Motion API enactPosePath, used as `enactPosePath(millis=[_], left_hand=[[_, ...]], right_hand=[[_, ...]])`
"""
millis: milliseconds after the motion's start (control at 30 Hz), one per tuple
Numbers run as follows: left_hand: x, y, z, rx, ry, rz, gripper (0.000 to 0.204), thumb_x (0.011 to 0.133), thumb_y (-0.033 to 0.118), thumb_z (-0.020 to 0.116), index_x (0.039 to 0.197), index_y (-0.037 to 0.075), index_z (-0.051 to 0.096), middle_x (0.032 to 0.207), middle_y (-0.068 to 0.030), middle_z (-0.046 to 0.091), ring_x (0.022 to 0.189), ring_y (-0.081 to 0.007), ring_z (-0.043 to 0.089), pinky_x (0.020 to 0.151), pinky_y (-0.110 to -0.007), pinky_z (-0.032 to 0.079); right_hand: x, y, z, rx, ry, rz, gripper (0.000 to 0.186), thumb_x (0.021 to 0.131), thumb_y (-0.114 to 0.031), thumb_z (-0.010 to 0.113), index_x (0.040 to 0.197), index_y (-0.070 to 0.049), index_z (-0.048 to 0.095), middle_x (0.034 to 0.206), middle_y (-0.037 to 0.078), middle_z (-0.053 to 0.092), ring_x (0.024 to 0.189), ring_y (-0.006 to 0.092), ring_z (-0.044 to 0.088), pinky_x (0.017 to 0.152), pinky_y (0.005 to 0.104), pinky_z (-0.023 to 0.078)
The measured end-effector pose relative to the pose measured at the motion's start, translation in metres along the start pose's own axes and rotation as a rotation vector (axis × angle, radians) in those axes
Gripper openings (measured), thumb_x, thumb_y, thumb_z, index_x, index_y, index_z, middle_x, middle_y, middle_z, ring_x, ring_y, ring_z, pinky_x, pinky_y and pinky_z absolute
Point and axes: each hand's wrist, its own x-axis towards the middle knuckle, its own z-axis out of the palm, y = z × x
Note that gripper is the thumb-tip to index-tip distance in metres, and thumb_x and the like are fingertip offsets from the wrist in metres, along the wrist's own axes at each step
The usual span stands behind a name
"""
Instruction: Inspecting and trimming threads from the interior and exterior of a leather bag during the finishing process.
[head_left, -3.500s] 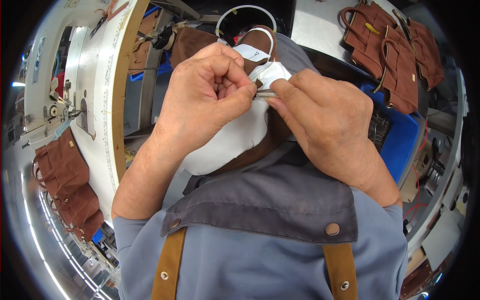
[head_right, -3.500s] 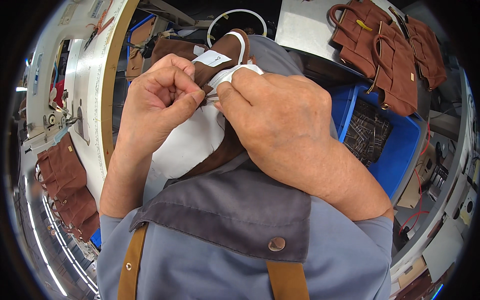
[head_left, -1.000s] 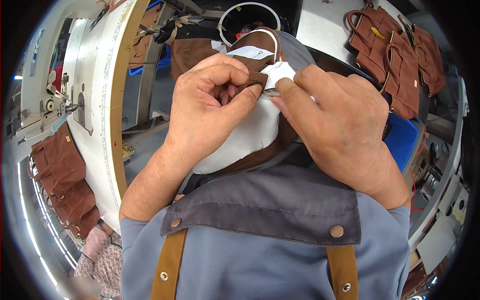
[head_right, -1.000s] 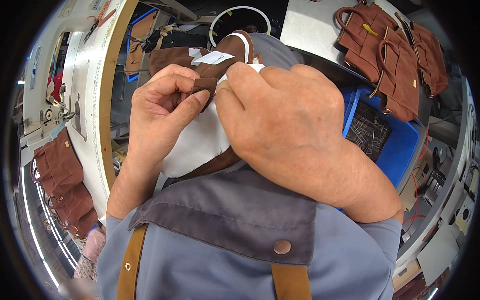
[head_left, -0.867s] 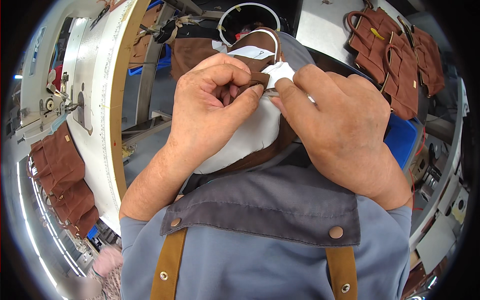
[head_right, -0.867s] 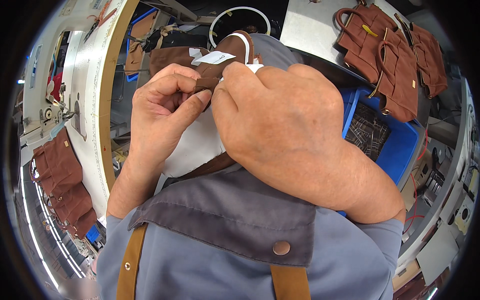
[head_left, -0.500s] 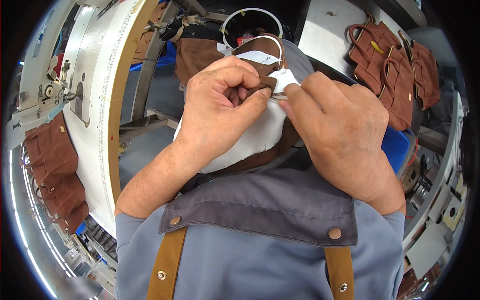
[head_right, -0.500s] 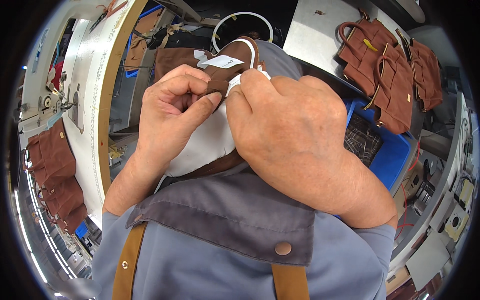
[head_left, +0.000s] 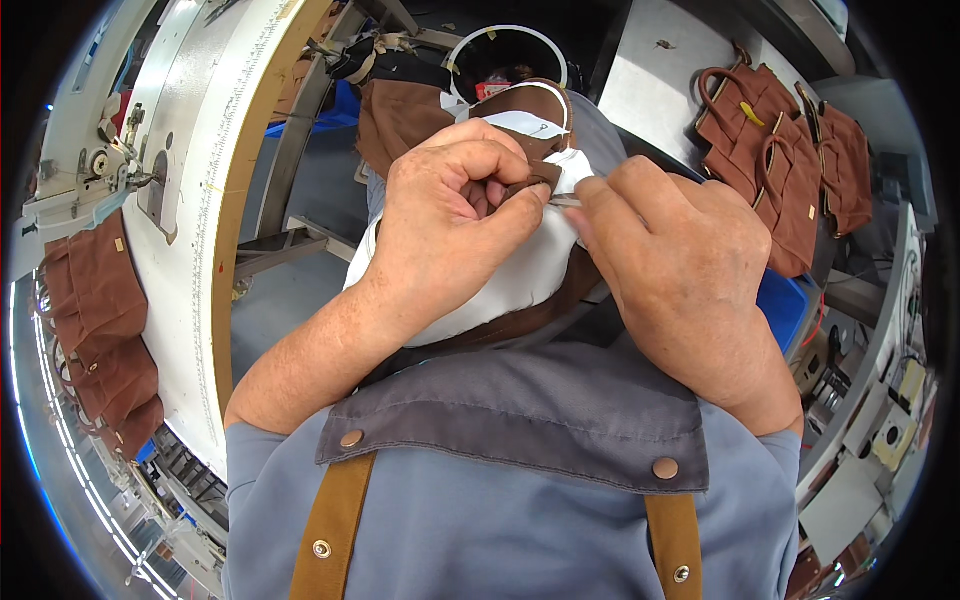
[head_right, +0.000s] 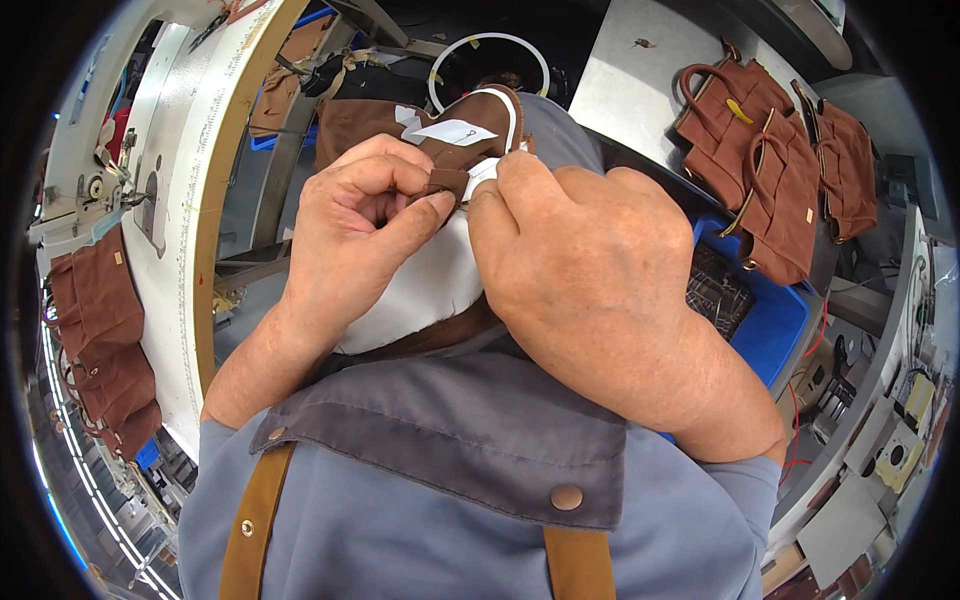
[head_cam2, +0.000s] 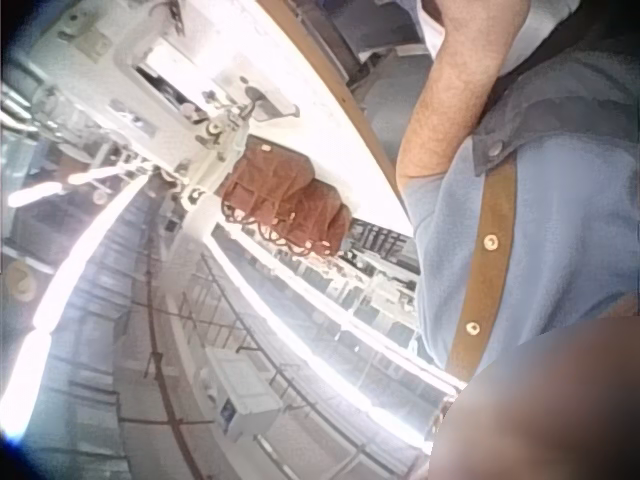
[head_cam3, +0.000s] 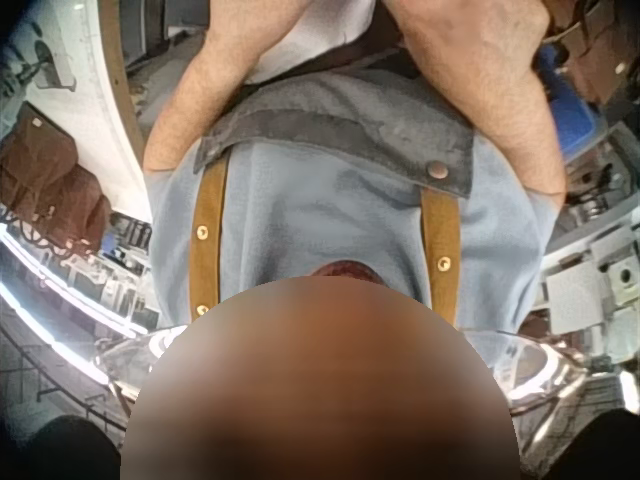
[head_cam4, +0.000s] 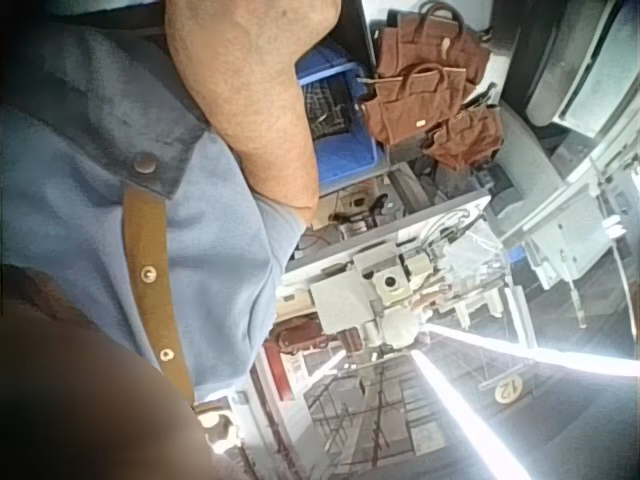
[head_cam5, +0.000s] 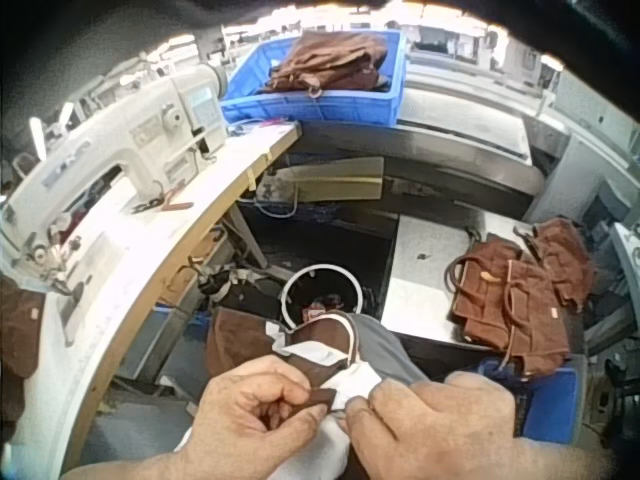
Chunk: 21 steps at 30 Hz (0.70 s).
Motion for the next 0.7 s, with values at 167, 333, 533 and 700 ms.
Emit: enactPosePath(millis=[167, 333, 533, 700], left_hand=[[-0.002, -0.001, 0.001, -0.015, 0.005, 0.008, 0.011, 0.083, -0.006, 0.070, 0.078, -0.002, 0.061, 0.096, -0.0006, 0.057, 0.069, -0.0004, 0.044, 0.058, -0.018, 0.037], [-0.003, -0.002, 0.003, 0.032, 0.030, 0.065, 0.011, 0.082, -0.006, 0.072, 0.079, -0.001, 0.062, 0.097, -0.0009, 0.058, 0.069, -0.0018, 0.044, 0.059, -0.019, 0.037], [-0.005, -0.005, 0.002, 0.007, 0.034, 0.071, 0.011, 0.083, -0.006, 0.072, 0.080, -0.001, 0.062, 0.099, -0.0010, 0.058, 0.071, -0.0024, 0.047, 0.060, -0.020, 0.039], [-0.003, -0.004, 0.003, -0.179, 0.113, -0.037, 0.013, 0.083, 0.000, 0.072, 0.076, -0.001, 0.061, 0.089, 0.0011, 0.059, 0.067, -0.0007, 0.044, 0.057, -0.018, 0.038]], right_hand=[[0.001, 0.000, 0.001, -0.019, 0.013, -0.017, 0.021, 0.075, -0.017, 0.077, 0.091, -0.008, 0.069, 0.075, 0.001, 0.052, 0.061, 0.0152, 0.058, 0.052, 0.0322, 0.039], [0.003, 0.000, 0.004, -0.010, 0.016, -0.030, 0.020, 0.074, -0.015, 0.075, 0.091, -0.007, 0.068, 0.074, 0.001, 0.051, 0.060, 0.0149, 0.057, 0.051, 0.0324, 0.038], [0.004, 0.002, 0.013, 0.023, 0.223, -0.081, 0.012, 0.060, -0.011, 0.065, 0.062, -0.011, 0.054, 0.067, 0.001, 0.043, 0.051, 0.0122, 0.047, 0.046, 0.0298, 0.033], [0.001, 0.013, 0.007, 0.157, 0.105, -0.026, 0.027, 0.071, -0.018, 0.081, 0.093, -0.008, 0.070, 0.079, 0.001, 0.060, 0.061, 0.0190, 0.059, 0.053, 0.0327, 0.041]])
